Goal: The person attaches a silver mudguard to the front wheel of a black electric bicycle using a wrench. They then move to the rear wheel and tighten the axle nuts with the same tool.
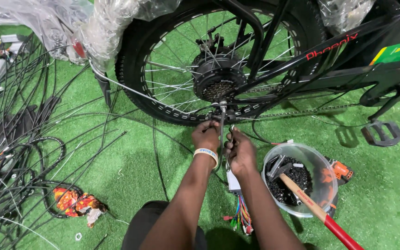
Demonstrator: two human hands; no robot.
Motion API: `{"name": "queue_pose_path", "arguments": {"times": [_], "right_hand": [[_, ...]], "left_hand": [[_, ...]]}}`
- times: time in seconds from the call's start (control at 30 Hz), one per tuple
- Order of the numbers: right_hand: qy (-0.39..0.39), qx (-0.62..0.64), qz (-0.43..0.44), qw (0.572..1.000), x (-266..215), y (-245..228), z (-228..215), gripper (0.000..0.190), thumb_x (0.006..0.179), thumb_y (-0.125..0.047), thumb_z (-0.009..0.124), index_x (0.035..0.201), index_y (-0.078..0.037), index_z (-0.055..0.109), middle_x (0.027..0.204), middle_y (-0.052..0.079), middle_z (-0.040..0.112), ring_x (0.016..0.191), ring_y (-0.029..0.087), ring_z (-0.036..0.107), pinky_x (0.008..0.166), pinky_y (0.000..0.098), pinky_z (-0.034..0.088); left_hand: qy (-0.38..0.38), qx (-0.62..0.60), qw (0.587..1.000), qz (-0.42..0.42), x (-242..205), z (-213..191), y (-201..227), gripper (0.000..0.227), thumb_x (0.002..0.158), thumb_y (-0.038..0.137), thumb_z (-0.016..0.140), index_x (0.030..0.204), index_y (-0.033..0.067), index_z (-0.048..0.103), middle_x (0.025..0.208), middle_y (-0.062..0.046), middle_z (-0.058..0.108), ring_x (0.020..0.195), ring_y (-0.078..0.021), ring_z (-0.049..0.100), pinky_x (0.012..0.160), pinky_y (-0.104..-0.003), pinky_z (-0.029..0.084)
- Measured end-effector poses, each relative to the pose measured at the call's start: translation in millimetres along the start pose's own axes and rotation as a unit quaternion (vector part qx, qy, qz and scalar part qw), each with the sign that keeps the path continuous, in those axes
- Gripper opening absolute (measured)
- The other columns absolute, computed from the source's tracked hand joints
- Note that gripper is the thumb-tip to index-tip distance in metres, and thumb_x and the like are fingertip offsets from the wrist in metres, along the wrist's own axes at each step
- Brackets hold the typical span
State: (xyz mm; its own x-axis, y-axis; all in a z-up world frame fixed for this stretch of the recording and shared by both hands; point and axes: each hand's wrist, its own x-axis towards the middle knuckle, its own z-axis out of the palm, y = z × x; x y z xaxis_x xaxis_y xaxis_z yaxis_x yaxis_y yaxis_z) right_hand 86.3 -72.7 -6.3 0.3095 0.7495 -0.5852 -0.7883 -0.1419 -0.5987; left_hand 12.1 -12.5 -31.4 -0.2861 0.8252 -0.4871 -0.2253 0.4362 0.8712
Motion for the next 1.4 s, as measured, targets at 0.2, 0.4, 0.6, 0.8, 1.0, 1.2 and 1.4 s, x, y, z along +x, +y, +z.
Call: {"name": "queue_pose_path", "arguments": {"times": [0.2,0.4,0.6,0.8,1.0,1.2,1.4], "right_hand": [[-0.055,-0.030,0.060,0.996,19,13,2,0.007,0.093,-0.011,0.045,0.093,-0.015,0.051,0.068,-0.002,0.055,0.050,0.006,0.045,0.042,0.0152,0.036],[-0.087,-0.063,0.055,0.993,19,5,20,0.007,0.091,-0.017,0.051,0.087,-0.014,0.057,0.070,0.000,0.061,0.051,0.008,0.050,0.044,0.0173,0.040],[-0.086,-0.213,-0.011,0.973,-1,-22,23,0.012,0.084,-0.001,0.052,0.090,-0.003,0.062,0.069,0.011,0.063,0.052,0.019,0.061,0.039,0.0249,0.048],[-0.055,-0.255,-0.048,0.964,14,-16,21,0.015,0.080,0.000,0.058,0.092,-0.003,0.065,0.069,0.013,0.065,0.049,0.021,0.062,0.037,0.0294,0.053],[-0.144,-0.180,0.056,0.972,9,-43,8,0.014,0.084,-0.003,0.055,0.096,-0.006,0.063,0.073,0.007,0.062,0.051,0.015,0.058,0.040,0.0197,0.051],[-0.187,-0.140,0.108,0.966,16,-40,9,0.004,0.087,-0.003,0.057,0.091,-0.006,0.058,0.065,-0.002,0.045,0.046,0.002,0.045,0.033,0.0096,0.034],[0.139,-0.160,-0.171,0.962,23,54,48,0.008,0.078,-0.012,0.059,0.070,-0.013,0.060,0.055,0.008,0.055,0.038,0.019,0.050,0.037,0.0287,0.037]], "left_hand": [[0.097,-0.057,0.993,0.045,13,-10,8,0.012,0.075,-0.003,0.070,0.079,0.0079,0.069,0.072,-0.010,0.067,0.059,-0.0178,0.063,0.055,-0.027,0.049],[0.119,0.027,0.988,0.095,7,-20,30,0.016,0.071,0.005,0.082,0.082,0.0144,0.074,0.071,0.001,0.066,0.072,-0.0101,0.062,0.074,-0.024,0.050],[0.070,0.090,0.990,0.082,-13,-31,46,0.011,0.082,0.016,0.070,0.082,0.0241,0.076,0.074,0.002,0.073,0.071,-0.0120,0.071,0.066,-0.024,0.055],[0.020,-0.012,0.999,0.045,-3,-22,31,0.009,0.088,0.012,0.064,0.089,0.0115,0.073,0.073,-0.006,0.066,0.060,-0.0129,0.065,0.053,-0.024,0.050],[-0.021,-0.023,0.999,0.025,8,-18,20,0.011,0.089,0.013,0.064,0.096,0.0062,0.068,0.076,-0.011,0.068,0.056,-0.0163,0.064,0.049,-0.025,0.053],[-0.044,-0.022,0.999,0.002,14,-17,17,0.012,0.095,0.017,0.055,0.101,0.0139,0.066,0.089,-0.013,0.072,0.078,-0.0231,0.073,0.066,-0.037,0.055],[-0.004,-0.012,0.997,0.072,40,-16,5,0.011,0.088,0.008,0.063,0.086,0.0055,0.073,0.080,-0.017,0.069,0.071,-0.0211,0.069,0.060,-0.032,0.052]]}}
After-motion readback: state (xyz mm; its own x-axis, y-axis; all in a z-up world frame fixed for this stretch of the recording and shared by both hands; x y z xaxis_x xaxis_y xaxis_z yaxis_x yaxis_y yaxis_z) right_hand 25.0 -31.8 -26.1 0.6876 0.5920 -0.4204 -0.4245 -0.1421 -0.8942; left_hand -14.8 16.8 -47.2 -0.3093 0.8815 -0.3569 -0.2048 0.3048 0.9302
